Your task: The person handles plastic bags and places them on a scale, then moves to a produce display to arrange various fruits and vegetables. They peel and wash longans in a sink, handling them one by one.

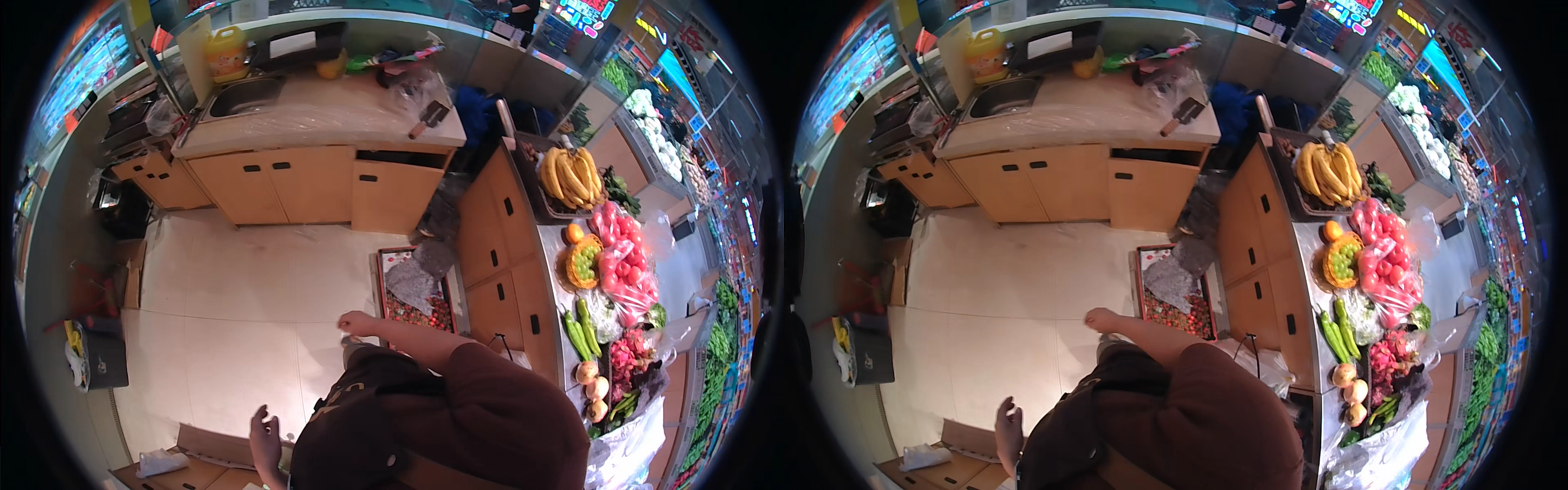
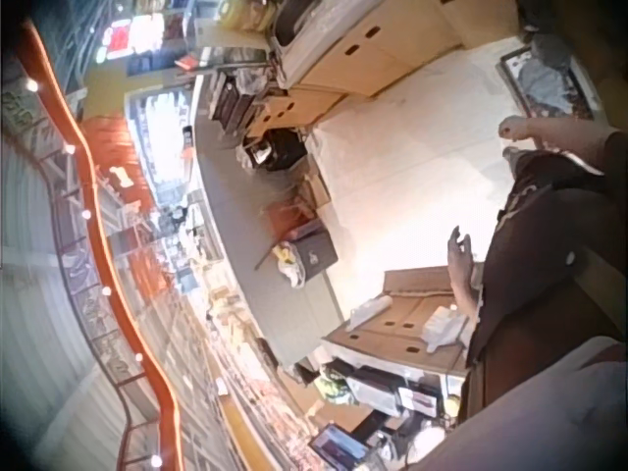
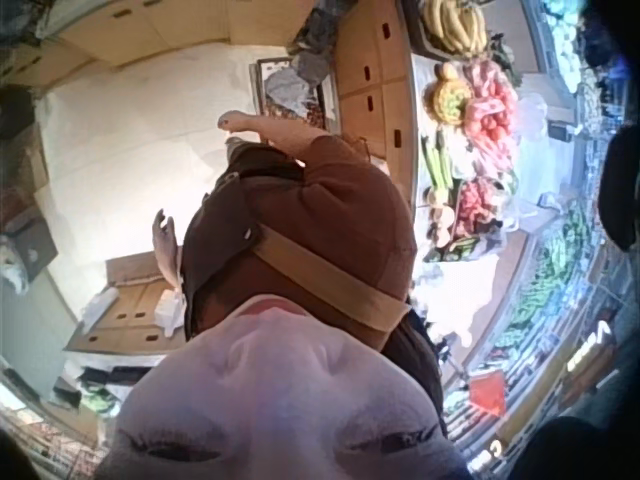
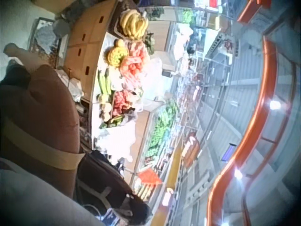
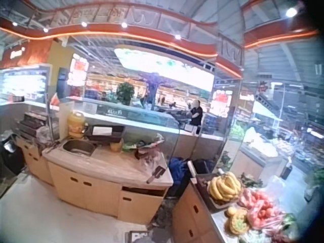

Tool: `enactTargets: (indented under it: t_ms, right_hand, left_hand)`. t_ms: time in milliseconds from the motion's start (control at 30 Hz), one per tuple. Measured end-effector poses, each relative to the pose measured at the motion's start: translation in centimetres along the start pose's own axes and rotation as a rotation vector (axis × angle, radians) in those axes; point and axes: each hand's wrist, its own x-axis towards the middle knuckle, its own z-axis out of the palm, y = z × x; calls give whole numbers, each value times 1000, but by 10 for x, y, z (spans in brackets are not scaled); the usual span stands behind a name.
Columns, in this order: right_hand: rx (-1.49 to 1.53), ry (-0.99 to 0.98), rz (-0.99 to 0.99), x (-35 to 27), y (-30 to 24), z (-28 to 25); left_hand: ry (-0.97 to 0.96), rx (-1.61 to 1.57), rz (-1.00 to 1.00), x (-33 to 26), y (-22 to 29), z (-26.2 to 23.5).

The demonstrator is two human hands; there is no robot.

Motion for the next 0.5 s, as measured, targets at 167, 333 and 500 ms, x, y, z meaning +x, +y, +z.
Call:
enactTargets:
  t_ms: [167, 333, 500]
  right_hand:
    - [-920, -452, 58, -1, 130, -20]
    - [-737, -478, 267, -22, 175, -70]
    - [-703, -462, 208, 82, 135, -130]
  left_hand:
    - [-66, 35, -4, 47, 2, -10]
    - [-52, 143, 64, 129, 55, -32]
    - [-98, 131, 204, 218, 121, -51]
